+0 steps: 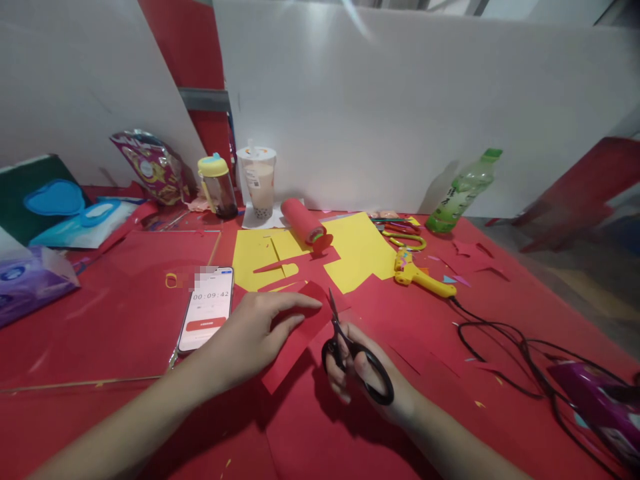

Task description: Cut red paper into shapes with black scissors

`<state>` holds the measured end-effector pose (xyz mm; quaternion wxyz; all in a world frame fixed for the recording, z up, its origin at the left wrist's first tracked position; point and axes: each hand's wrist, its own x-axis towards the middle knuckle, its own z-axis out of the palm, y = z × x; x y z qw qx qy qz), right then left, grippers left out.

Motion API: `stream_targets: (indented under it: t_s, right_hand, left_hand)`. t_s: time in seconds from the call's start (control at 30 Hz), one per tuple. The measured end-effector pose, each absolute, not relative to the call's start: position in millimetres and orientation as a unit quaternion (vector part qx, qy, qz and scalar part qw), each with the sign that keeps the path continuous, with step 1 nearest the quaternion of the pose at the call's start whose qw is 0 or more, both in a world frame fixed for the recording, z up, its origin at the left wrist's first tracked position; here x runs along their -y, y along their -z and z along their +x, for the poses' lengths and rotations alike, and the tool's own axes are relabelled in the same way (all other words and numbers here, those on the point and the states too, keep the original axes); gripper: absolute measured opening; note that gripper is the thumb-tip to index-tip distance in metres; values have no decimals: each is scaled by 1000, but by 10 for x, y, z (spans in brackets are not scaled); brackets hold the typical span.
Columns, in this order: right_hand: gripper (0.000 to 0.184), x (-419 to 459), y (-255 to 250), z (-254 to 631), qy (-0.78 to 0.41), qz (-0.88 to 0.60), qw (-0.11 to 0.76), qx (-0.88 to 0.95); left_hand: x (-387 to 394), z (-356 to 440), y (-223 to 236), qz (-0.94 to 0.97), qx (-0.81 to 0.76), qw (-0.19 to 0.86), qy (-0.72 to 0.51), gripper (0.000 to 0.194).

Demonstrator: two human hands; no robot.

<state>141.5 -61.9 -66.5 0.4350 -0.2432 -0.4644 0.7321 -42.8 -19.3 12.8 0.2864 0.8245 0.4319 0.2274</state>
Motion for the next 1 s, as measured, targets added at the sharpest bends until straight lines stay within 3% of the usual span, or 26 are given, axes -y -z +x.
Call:
stream_targets:
  t_s: [0.7, 1.0]
  right_hand:
    - [46, 657, 631, 1419, -716, -256, 452, 466]
    - [48, 674, 611, 1428, -736, -247, 441, 451]
  left_hand:
    - [227, -381, -19, 815, -410, 284, -295, 26]
    - [213, -455, -97, 837, -390, 279, -263, 28]
